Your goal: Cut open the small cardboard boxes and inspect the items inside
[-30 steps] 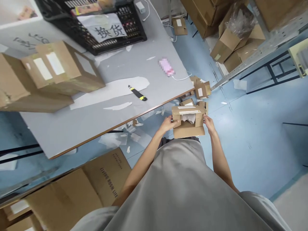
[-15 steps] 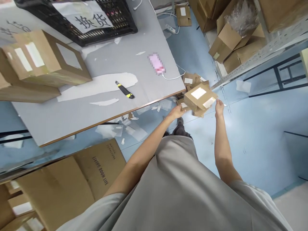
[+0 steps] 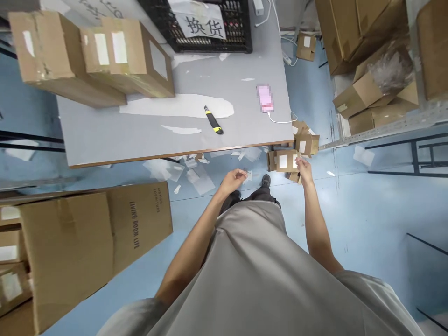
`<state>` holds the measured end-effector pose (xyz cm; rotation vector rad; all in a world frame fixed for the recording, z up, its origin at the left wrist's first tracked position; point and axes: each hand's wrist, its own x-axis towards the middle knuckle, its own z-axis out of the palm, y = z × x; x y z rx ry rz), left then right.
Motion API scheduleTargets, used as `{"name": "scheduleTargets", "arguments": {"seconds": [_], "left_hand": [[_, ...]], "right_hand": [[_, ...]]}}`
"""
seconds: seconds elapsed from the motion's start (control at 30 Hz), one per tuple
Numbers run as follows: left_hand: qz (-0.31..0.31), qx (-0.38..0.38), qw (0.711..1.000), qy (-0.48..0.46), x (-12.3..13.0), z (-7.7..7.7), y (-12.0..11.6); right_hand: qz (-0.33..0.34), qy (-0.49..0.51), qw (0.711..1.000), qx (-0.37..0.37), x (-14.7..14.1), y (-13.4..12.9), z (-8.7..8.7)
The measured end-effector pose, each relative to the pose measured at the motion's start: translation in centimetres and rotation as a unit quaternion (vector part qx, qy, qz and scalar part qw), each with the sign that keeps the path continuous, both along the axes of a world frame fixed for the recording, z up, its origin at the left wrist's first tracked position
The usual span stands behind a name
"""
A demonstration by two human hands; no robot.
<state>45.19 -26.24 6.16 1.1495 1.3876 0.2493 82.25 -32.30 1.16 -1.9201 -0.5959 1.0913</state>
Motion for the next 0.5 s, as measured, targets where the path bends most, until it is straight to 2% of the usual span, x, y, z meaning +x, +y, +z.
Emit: {"name": "scheduleTargets", "arguments": {"seconds": [0.1, 0.2, 0.33, 0.5], "left_hand": [[0.044, 0.011, 0.998, -0.04, -3.5, 0.2, 0.5], [0.084, 0.036, 0.991, -0.096, -7.8, 0.8, 1.0], [0.133, 0.062, 0.978, -0.148, -15.1, 2.0, 1.6], [0.193, 0.077, 0.968, -0.14, -24.2, 3.2, 2.4]], "right_hand": [[-0.005, -0.003, 1.0, 0.007, -4.1, 2.6, 2.0], [0.017, 0.004, 0.999, 0.042, -9.5, 5.1, 4.5], [0.086, -0.004, 0.994, 0.073, -18.3, 8.3, 7.6], [0.143, 0.001, 0.985, 0.093, -29.1, 11.2, 9.7]]}}
